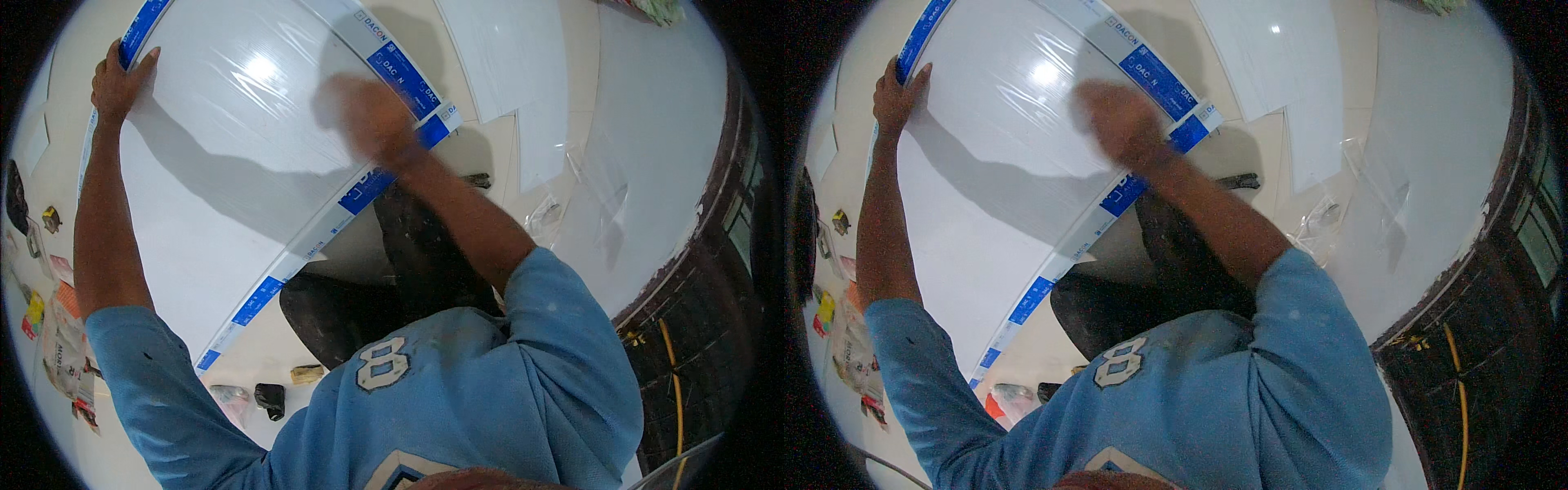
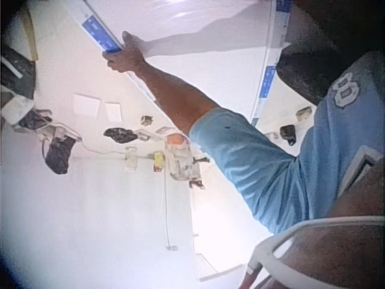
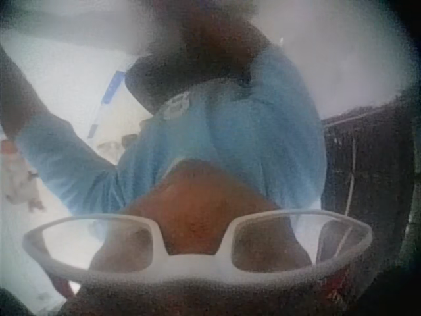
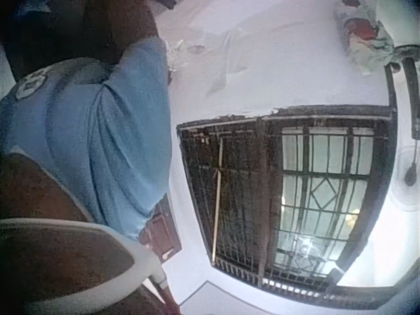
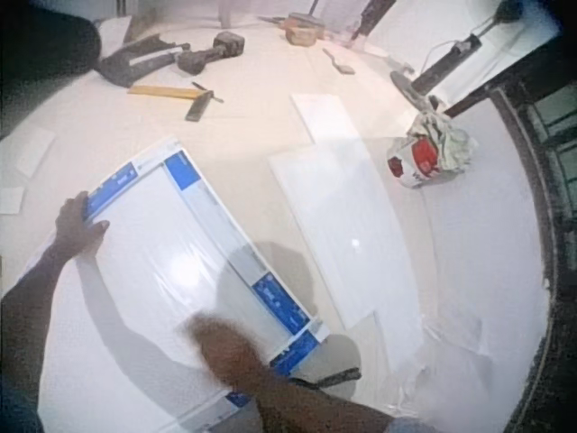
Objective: The person kneels on the floor and measures a white tile using a try square and pencil. They then use a utility knife and a straight edge to score and cut the tile along the marked line.
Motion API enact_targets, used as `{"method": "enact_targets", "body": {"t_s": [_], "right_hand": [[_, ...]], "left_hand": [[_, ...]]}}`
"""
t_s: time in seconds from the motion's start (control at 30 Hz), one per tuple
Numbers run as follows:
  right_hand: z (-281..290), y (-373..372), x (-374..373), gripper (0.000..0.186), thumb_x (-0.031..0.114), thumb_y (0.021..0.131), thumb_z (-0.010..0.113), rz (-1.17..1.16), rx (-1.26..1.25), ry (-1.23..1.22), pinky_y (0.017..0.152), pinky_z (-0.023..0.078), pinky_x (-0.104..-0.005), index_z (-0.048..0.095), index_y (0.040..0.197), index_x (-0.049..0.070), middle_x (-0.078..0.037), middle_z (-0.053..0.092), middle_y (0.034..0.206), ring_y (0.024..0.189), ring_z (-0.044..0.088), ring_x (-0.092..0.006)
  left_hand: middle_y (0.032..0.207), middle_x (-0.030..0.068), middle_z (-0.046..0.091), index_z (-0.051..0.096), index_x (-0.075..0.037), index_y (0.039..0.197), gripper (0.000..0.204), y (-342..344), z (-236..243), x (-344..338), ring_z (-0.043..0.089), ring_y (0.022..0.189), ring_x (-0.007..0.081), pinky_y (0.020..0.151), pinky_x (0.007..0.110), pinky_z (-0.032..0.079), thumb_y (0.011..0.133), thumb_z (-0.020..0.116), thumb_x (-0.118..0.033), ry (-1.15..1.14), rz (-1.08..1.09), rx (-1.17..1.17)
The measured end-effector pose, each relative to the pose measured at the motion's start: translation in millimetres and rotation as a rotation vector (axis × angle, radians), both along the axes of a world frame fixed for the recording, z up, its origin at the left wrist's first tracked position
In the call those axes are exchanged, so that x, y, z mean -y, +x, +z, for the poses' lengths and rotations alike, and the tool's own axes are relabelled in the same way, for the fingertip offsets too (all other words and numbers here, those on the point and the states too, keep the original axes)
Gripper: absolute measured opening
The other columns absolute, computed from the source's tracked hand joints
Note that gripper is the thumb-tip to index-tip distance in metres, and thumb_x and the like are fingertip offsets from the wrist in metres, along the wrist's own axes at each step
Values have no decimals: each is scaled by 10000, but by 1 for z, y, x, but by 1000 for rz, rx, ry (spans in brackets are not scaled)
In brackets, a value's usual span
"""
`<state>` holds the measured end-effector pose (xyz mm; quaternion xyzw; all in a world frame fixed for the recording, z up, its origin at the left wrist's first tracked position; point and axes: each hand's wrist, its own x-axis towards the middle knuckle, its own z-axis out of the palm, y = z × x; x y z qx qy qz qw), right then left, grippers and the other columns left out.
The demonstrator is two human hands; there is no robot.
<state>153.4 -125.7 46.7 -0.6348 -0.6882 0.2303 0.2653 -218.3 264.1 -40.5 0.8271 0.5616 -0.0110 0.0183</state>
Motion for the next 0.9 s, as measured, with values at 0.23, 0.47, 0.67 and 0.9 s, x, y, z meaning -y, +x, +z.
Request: {"method": "enact_targets", "body": {"t_s": [0.23,0.47,0.67,0.9], "right_hand": [[-15,130,53,392,283,985,792,-390,-284,-416,985,597,-504,763,1288,36,-184,778,1210,1044,761,-383],[0,110,92,984,523,771,961,-487,107,-448,1172,472,-536,575,1458,-67,-297,610,1404,1334,583,-445],[-10,93,91,808,567,746,936,-520,284,-374,978,514,-549,667,1184,-56,-252,656,1136,1101,639,-418],[-13,103,81,580,533,763,889,-407,396,-206,757,482,-510,644,918,30,-151,622,876,805,630,-351]], "left_hand": [[1454,269,623,451,-187,1667,1147,-3,-5,-3,640,1354,450,1110,683,488,812,697,-909,-18,17,3],[1468,273,608,449,-178,1667,1154,-7,-6,-11,620,1368,451,1141,653,477,806,723,-894,-59,32,-38],[1478,282,596,455,-152,1659,1155,-5,0,-10,591,1392,461,1166,621,467,804,746,-872,-90,46,-71],[1474,297,597,474,-121,1646,1158,-3,5,-10,607,1377,454,1152,615,486,804,752,-865,-103,38,-62]]}}
